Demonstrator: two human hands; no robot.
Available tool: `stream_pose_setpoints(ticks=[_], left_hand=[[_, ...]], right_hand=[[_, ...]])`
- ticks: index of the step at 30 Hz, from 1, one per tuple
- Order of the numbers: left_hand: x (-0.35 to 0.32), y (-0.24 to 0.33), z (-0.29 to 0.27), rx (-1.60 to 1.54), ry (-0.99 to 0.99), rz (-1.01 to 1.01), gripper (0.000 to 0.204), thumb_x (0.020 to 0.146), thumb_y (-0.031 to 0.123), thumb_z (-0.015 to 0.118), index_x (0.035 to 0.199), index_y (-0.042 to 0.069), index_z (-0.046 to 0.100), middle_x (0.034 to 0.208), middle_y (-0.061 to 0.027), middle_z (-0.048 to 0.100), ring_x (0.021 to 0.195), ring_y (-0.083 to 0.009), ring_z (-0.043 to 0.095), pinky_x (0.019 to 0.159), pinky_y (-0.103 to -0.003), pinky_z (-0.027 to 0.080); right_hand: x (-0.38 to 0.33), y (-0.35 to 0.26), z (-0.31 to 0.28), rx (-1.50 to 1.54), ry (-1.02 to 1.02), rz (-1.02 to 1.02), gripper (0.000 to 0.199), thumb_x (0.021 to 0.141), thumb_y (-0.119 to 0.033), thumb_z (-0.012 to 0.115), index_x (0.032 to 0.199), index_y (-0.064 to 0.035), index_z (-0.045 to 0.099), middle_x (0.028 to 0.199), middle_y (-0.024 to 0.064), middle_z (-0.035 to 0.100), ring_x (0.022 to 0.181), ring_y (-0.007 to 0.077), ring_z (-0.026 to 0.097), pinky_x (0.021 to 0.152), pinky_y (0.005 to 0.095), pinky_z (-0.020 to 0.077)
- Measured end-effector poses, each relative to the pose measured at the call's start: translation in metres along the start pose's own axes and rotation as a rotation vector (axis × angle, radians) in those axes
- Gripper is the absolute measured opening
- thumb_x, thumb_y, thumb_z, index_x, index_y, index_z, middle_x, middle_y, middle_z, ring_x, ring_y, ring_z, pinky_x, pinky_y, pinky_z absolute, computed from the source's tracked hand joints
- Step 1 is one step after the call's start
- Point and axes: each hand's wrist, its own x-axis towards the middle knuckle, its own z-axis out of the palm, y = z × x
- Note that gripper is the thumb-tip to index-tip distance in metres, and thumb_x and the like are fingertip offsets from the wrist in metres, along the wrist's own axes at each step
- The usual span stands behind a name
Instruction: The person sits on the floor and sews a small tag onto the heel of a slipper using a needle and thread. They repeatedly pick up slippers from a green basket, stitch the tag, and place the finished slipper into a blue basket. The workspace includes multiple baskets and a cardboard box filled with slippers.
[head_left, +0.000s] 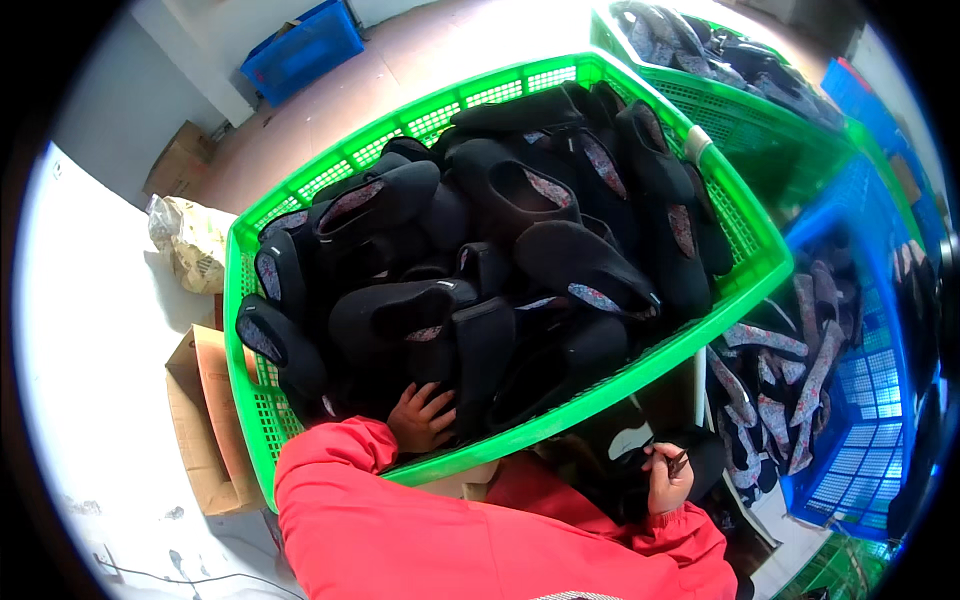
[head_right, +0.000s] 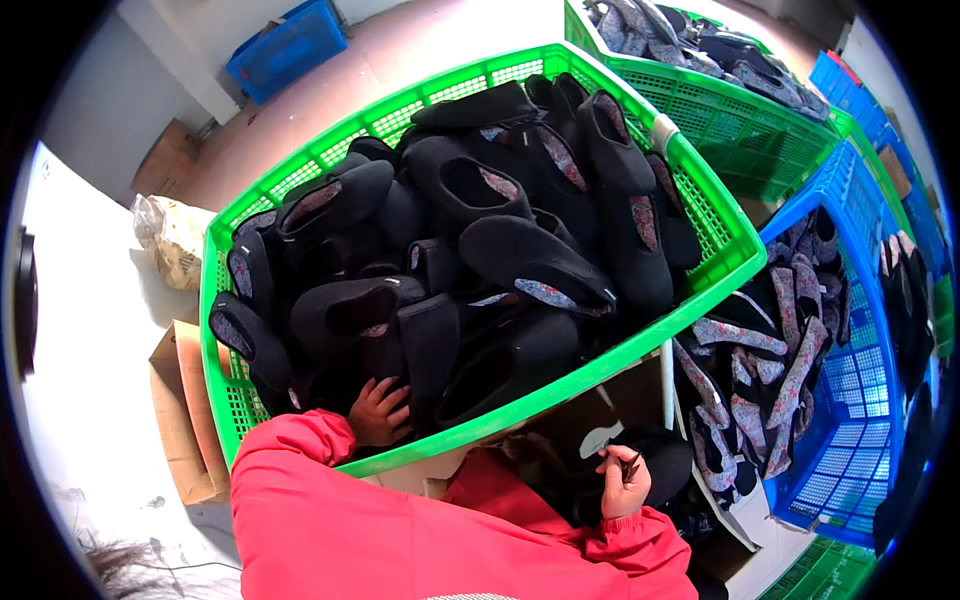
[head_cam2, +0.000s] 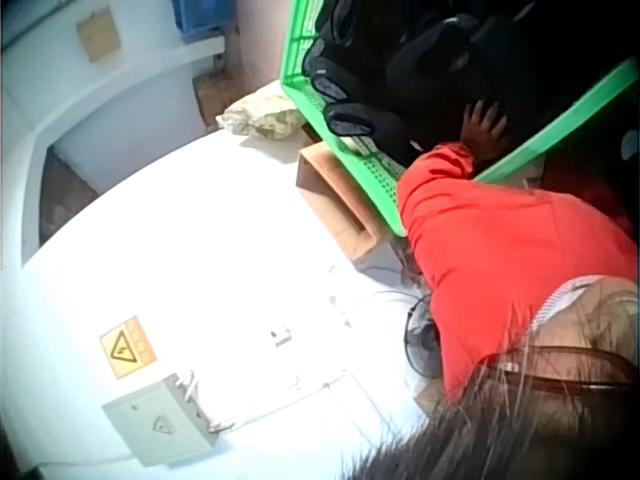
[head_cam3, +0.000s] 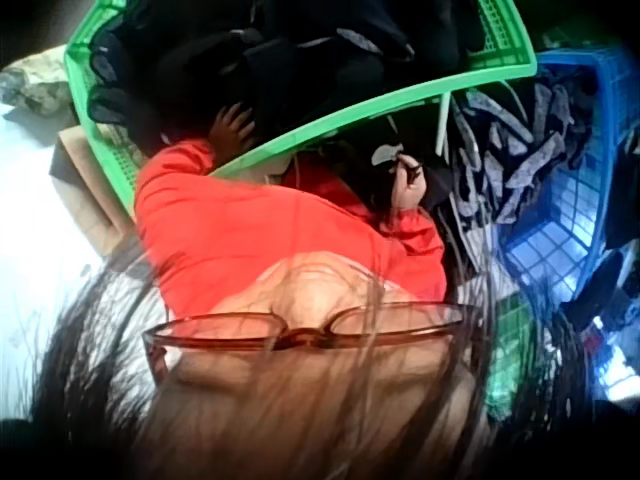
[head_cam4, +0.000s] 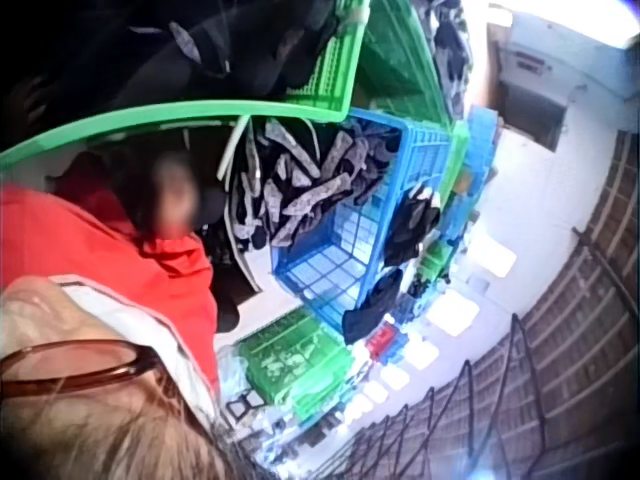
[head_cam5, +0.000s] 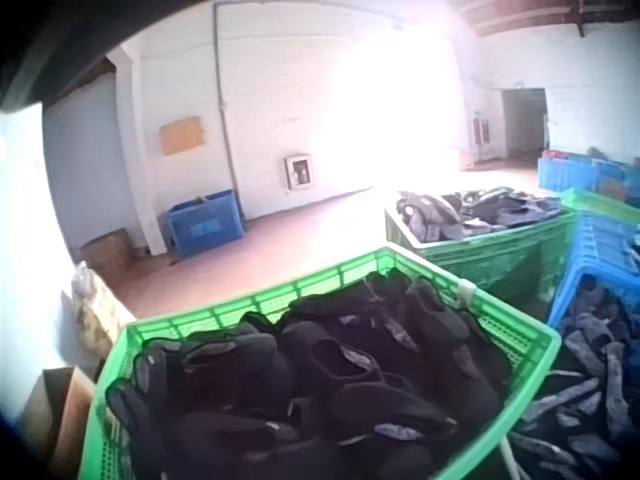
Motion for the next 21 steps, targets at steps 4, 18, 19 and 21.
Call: stream_pose_setpoints(ticks=[4, 18, 19, 21], left_hand=[[0.003, 0.004, -0.004, 0.010, -0.002, -0.013, 0.046, 0.069, 0.041, 0.075, 0.106, 0.014, 0.066, 0.134, -0.0117, 0.055, 0.130, -0.0382, 0.045, 0.102, -0.060, 0.038], [0.146, 0.030, -0.145, -0.032, 0.215, -0.046, 0.051, 0.084, 0.038, 0.065, 0.128, 0.013, 0.061, 0.137, -0.0149, 0.051, 0.130, -0.0336, 0.045, 0.106, -0.049, 0.032], [0.164, 0.034, -0.135, -0.069, 0.193, -0.095, 0.060, 0.086, 0.038, 0.064, 0.138, 0.012, 0.053, 0.146, -0.0203, 0.042, 0.135, -0.0394, 0.039, 0.111, -0.052, 0.027], [0.187, 0.036, -0.093, -0.203, 0.102, -0.116, 0.070, 0.084, 0.033, 0.067, 0.145, 0.009, 0.043, 0.152, -0.0223, 0.034, 0.137, -0.0420, 0.036, 0.111, -0.061, 0.024]], right_hand=[[0.001, 0.003, 0.004, 0.007, -0.009, -0.008, 0.013, 0.095, 0.002, 0.053, 0.106, -0.0005, 0.061, 0.095, 0.0100, 0.068, 0.070, 0.0098, 0.058, 0.068, 0.0214, 0.0466], [-0.006, 0.001, -0.009, 0.138, -0.069, -0.046, 0.011, 0.097, 0.000, 0.056, 0.105, -0.0010, 0.063, 0.094, 0.0061, 0.069, 0.070, 0.0078, 0.060, 0.066, 0.0204, 0.0485], [-0.007, 0.002, -0.010, 0.140, -0.076, -0.046, 0.011, 0.097, 0.000, 0.056, 0.105, -0.0009, 0.063, 0.094, 0.0061, 0.069, 0.070, 0.0080, 0.060, 0.066, 0.0205, 0.0484], [-0.005, 0.003, -0.013, 0.131, -0.102, -0.054, 0.011, 0.097, 0.000, 0.056, 0.105, -0.0009, 0.063, 0.095, 0.0063, 0.069, 0.070, 0.0081, 0.060, 0.066, 0.0207, 0.0484]])
